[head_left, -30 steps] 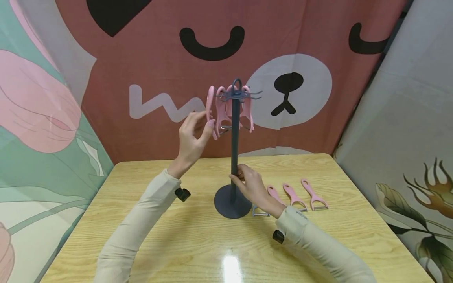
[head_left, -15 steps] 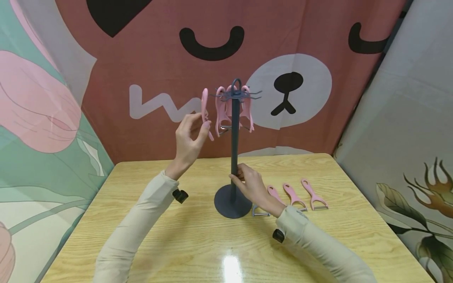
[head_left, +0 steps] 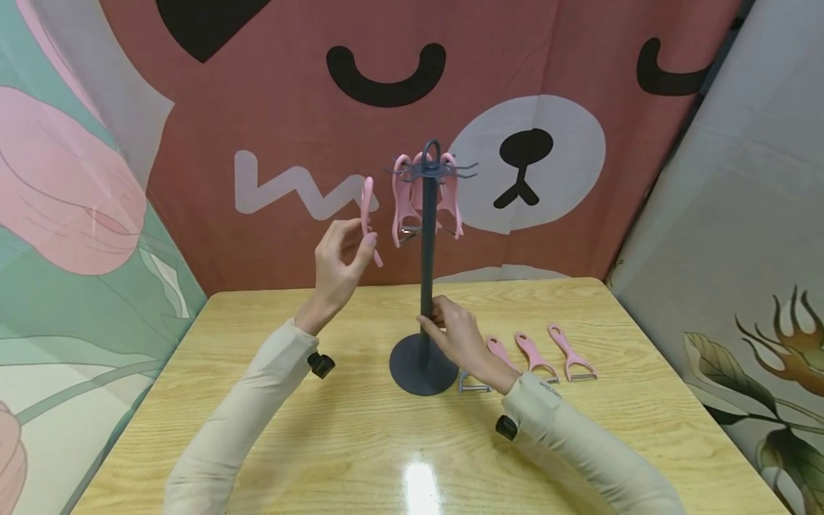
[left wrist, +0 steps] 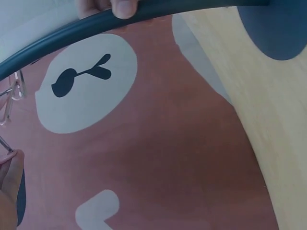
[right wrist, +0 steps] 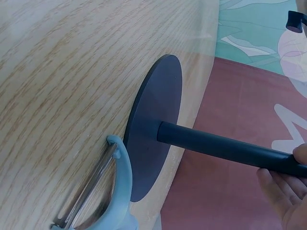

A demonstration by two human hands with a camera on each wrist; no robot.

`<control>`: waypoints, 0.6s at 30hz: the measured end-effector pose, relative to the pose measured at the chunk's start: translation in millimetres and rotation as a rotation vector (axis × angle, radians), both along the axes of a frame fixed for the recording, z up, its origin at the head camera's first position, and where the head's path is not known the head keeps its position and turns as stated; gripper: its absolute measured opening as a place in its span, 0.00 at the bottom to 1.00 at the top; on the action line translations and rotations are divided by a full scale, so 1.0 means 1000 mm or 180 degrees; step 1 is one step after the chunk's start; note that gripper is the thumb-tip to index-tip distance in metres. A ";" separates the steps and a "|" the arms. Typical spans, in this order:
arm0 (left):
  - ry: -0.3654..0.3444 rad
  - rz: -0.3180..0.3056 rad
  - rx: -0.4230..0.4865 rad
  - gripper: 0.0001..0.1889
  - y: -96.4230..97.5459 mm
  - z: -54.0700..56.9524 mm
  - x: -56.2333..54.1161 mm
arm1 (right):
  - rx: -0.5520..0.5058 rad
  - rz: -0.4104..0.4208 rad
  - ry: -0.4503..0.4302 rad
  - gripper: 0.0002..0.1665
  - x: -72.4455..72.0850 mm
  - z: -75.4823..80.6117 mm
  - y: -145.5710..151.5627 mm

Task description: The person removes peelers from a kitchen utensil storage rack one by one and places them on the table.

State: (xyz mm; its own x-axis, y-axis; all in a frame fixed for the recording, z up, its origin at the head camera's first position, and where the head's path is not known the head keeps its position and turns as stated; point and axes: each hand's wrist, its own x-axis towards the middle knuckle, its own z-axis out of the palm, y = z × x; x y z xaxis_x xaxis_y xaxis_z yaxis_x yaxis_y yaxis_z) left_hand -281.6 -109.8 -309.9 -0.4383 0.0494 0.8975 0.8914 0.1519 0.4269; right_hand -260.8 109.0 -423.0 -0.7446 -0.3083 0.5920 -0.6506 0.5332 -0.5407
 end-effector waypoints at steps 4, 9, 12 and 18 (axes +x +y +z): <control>-0.0100 0.0073 -0.0076 0.11 0.000 0.005 0.016 | 0.0003 -0.0004 -0.0002 0.11 0.001 0.001 0.000; -0.0168 0.0033 -0.0134 0.11 -0.004 -0.001 0.017 | -0.0024 0.0058 0.0019 0.10 0.002 0.001 -0.001; -0.0230 0.0044 -0.0164 0.11 -0.005 -0.004 0.018 | -0.0035 0.0081 0.0025 0.10 0.002 0.002 -0.001; -0.0312 0.0093 -0.0211 0.11 -0.008 -0.011 0.018 | -0.0042 0.0081 0.0005 0.10 0.001 0.001 -0.001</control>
State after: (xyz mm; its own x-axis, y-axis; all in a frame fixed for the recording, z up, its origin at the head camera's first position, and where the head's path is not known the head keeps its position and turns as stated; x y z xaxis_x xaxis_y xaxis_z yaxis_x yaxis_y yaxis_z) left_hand -263.2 -117.5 -321.0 -0.5259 0.0930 0.8455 0.8407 0.2081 0.5000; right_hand -259.4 108.0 -422.0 -0.7357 -0.3194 0.5973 -0.6648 0.5093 -0.5465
